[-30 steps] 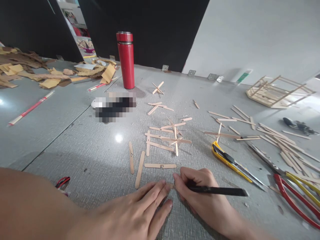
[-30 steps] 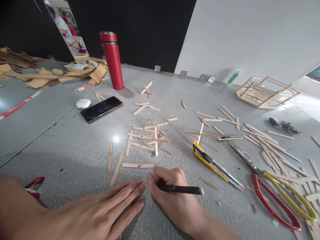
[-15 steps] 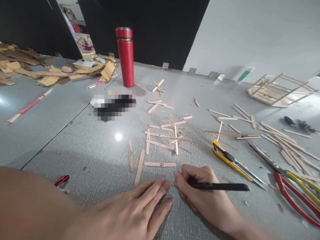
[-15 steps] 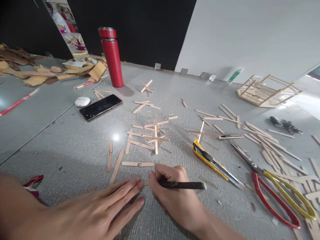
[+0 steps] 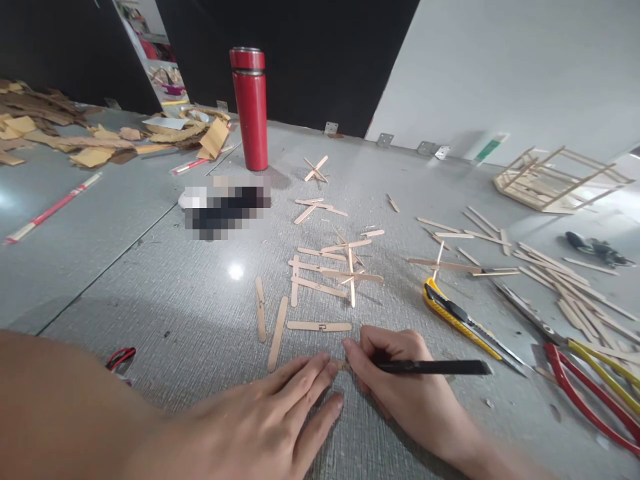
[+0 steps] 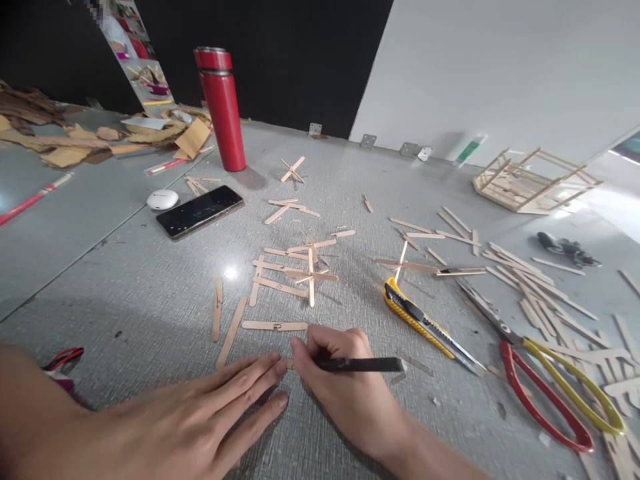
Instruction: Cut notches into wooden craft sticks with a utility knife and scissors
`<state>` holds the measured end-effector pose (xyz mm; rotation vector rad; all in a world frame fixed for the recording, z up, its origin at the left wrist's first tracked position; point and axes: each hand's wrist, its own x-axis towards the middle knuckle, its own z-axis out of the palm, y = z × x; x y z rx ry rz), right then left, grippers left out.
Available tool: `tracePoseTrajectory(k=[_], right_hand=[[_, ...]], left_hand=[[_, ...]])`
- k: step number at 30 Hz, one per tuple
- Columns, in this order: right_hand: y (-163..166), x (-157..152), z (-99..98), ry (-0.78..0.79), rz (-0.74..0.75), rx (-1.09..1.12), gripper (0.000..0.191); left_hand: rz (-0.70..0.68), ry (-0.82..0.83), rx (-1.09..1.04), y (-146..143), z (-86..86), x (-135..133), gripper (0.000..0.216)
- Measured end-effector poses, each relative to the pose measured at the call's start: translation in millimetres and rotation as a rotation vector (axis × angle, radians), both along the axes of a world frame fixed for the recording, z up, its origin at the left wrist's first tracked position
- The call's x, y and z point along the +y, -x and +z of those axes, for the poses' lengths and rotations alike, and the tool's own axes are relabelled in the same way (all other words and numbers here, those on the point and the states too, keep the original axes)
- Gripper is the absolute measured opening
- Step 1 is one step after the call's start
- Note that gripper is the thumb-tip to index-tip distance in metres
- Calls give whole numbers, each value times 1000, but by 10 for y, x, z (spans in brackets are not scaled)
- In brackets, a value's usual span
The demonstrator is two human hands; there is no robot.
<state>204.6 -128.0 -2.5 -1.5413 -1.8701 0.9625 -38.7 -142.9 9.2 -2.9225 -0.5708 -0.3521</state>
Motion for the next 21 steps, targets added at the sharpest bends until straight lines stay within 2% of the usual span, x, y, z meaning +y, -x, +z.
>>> tracePoseTrajectory(k=[10, 21], right_hand=[[-17, 5, -7, -53, 45, -42, 46], [-39, -9, -17, -51, 44, -84, 45]], left_hand=[[-9, -16, 17, -24, 39, -1, 40], [7, 28, 22, 25, -23, -33, 44]])
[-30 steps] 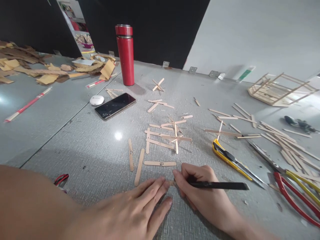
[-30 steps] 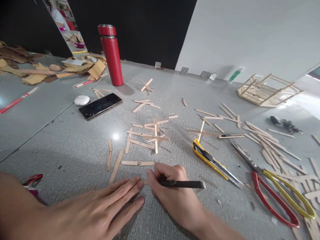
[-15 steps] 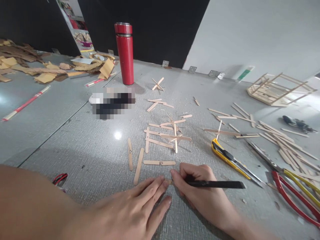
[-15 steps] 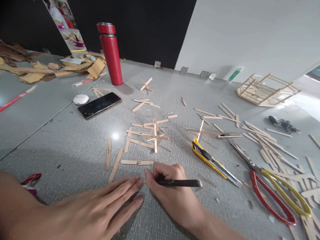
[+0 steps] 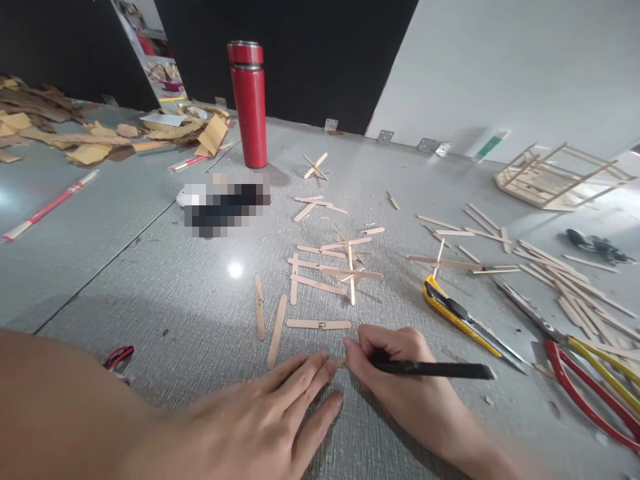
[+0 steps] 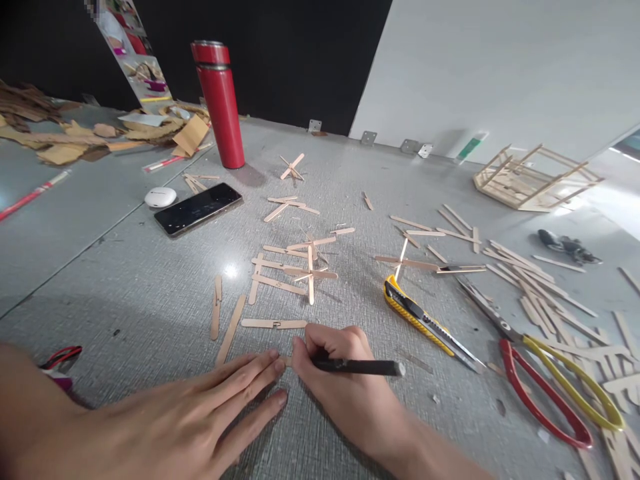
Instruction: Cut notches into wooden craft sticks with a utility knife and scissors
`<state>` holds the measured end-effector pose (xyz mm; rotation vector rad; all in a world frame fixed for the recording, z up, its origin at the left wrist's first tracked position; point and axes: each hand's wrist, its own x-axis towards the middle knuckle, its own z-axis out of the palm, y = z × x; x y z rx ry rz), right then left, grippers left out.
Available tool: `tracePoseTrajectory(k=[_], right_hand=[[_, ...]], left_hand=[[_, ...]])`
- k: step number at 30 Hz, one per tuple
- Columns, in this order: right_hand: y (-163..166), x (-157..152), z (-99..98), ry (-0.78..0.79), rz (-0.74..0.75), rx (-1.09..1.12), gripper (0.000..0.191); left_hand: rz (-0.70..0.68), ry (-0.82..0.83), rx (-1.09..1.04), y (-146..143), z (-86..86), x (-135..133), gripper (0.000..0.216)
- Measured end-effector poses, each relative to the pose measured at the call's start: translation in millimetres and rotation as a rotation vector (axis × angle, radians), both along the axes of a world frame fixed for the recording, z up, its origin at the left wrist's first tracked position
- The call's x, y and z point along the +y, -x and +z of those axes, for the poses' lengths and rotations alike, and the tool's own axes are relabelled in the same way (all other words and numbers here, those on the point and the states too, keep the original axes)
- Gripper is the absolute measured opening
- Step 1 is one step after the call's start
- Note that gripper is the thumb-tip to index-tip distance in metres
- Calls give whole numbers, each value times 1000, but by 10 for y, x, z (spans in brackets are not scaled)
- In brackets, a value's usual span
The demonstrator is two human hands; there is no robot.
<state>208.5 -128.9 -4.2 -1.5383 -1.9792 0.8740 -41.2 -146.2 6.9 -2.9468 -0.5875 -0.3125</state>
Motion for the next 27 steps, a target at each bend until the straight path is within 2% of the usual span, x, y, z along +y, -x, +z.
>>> tracePoseTrajectory(k=[17, 27], right_hand=[[32, 2, 87, 55, -31, 9, 43], [17, 3, 44, 139, -45, 69, 43]], left_hand=[[-5, 41, 28, 5, -24, -17, 46], [-12, 38, 22, 0, -8, 9, 47]])
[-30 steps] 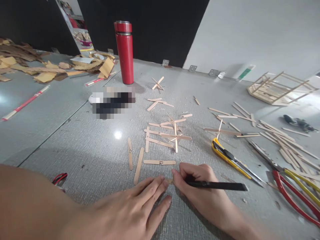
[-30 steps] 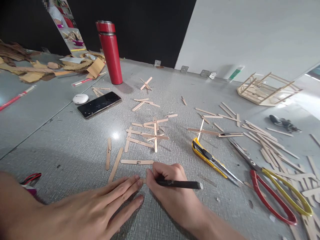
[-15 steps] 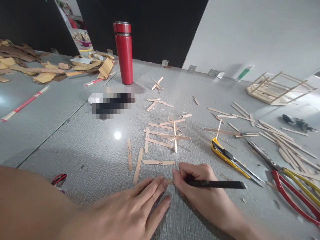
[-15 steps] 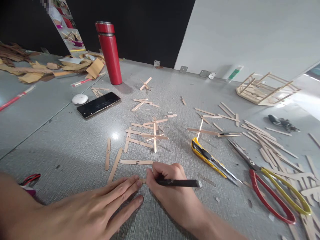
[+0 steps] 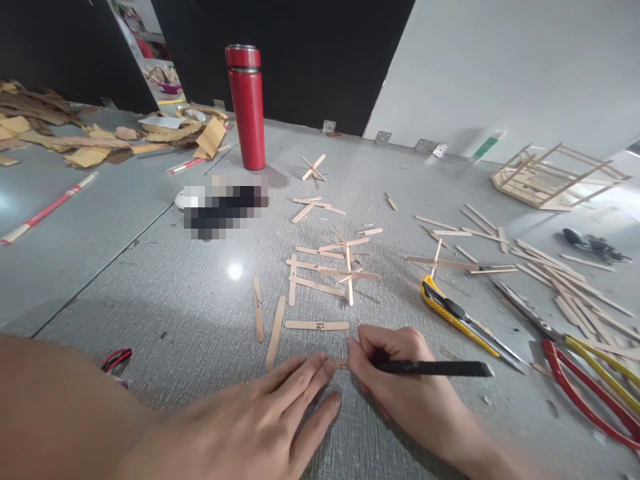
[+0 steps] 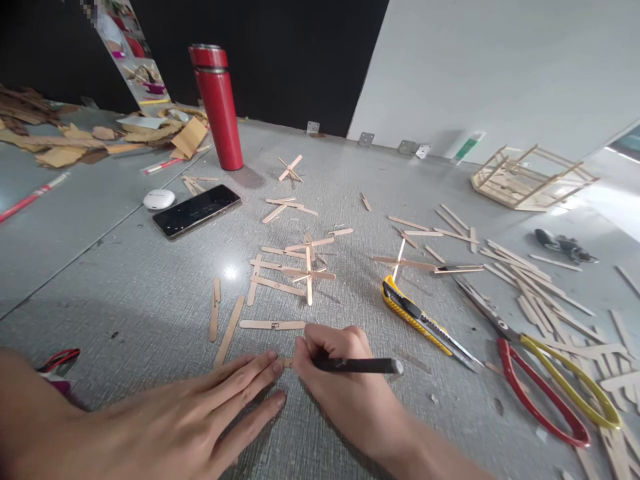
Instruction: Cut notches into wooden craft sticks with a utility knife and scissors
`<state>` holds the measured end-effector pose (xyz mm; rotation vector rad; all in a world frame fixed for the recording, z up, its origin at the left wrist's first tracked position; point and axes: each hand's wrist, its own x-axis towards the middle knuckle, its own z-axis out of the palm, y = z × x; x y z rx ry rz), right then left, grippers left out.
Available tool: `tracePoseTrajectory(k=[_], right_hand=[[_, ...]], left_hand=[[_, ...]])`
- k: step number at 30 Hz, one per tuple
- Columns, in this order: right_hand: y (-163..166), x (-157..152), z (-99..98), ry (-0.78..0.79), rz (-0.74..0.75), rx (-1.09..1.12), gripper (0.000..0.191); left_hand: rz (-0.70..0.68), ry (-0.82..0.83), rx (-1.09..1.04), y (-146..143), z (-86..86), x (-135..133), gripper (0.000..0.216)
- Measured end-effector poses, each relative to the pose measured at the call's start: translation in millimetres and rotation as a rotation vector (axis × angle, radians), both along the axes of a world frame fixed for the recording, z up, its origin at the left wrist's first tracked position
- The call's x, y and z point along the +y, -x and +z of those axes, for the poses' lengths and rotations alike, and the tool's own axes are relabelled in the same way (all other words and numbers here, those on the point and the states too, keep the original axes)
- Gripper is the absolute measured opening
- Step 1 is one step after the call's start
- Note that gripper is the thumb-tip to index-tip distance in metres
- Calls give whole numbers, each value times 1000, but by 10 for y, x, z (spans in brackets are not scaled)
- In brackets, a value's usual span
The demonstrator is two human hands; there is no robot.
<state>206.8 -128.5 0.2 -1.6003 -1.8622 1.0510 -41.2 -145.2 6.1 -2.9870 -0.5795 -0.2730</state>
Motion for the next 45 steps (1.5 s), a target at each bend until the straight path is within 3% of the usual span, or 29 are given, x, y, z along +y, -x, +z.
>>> tracePoseTrajectory(k=[6, 45], right_hand=[[-30, -17, -37, 81, -36, 102, 47], [-7, -11, -10, -15, 1, 18, 45]], left_hand=[[12, 8, 3, -1, 10, 2, 45], [-17, 25, 22, 10, -40, -7, 49]])
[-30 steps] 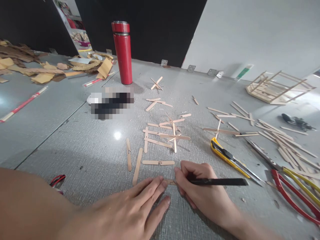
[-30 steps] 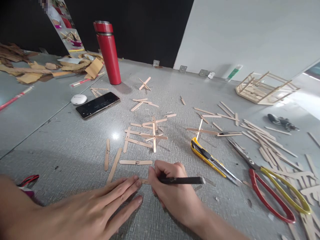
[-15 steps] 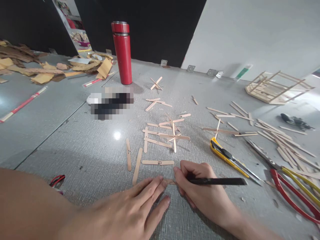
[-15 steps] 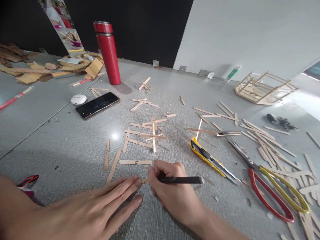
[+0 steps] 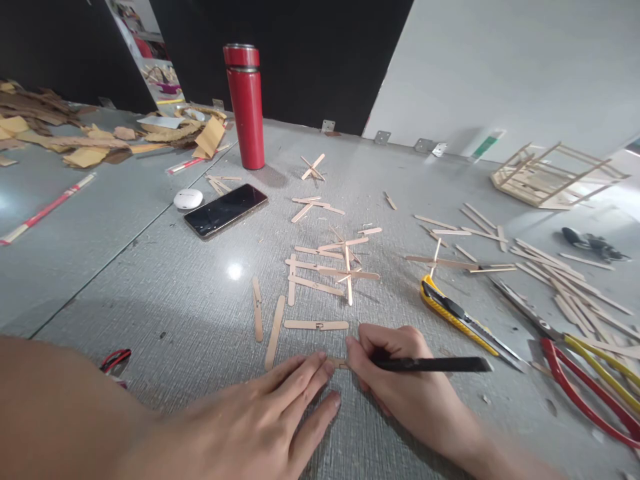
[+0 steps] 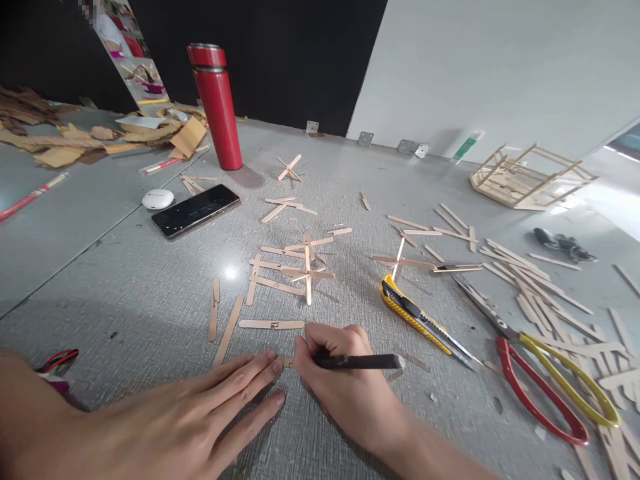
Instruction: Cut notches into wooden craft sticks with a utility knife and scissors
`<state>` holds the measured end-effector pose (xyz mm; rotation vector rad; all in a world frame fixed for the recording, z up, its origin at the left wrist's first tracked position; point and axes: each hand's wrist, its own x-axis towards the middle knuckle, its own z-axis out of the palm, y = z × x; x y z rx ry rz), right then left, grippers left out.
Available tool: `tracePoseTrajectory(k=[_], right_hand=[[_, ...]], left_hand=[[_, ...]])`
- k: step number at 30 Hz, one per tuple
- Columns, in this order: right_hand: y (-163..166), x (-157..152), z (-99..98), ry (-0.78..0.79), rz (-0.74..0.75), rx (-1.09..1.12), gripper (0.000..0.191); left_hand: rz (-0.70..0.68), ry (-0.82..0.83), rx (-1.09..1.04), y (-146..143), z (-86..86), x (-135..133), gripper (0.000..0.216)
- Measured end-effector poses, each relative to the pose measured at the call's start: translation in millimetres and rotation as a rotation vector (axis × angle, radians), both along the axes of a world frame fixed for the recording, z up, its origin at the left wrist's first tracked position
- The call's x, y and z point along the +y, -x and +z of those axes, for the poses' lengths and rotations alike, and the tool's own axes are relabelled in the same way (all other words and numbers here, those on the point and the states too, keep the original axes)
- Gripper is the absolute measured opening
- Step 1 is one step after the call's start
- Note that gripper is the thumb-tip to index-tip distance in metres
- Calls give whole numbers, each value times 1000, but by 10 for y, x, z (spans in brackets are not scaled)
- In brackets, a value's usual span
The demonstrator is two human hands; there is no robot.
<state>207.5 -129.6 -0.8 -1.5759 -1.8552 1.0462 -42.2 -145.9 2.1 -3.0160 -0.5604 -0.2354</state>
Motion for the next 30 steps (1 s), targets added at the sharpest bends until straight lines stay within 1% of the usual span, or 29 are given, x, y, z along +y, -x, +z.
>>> tracePoseTrajectory(k=[3, 8, 11, 14, 18, 21, 24, 30], right_hand=[[-6, 3, -7, 12, -2, 9, 45], [8, 7, 12, 27, -60, 92, 46], [40, 11, 43, 19, -50, 74, 46], [71, 22, 58, 58, -55, 63, 46], [83, 37, 42, 94, -74, 82, 48], [80, 36, 33, 70, -79, 66, 49], [81, 37, 30, 34, -81, 42, 48], [88, 43, 16, 16, -79, 46, 48]], left_hand=[[10, -5, -10, -7, 13, -4, 47], [9, -59, -36, -34, 42, 1, 44], [19, -70, -43, -37, 43, 3, 43], [35, -49, -43, -26, 24, -3, 45], [13, -74, -39, -24, 30, 4, 45], [-9, -95, -36, -33, 49, 12, 42], [8, -91, -39, -35, 39, 4, 43], [27, -100, -63, -40, 10, -10, 43]])
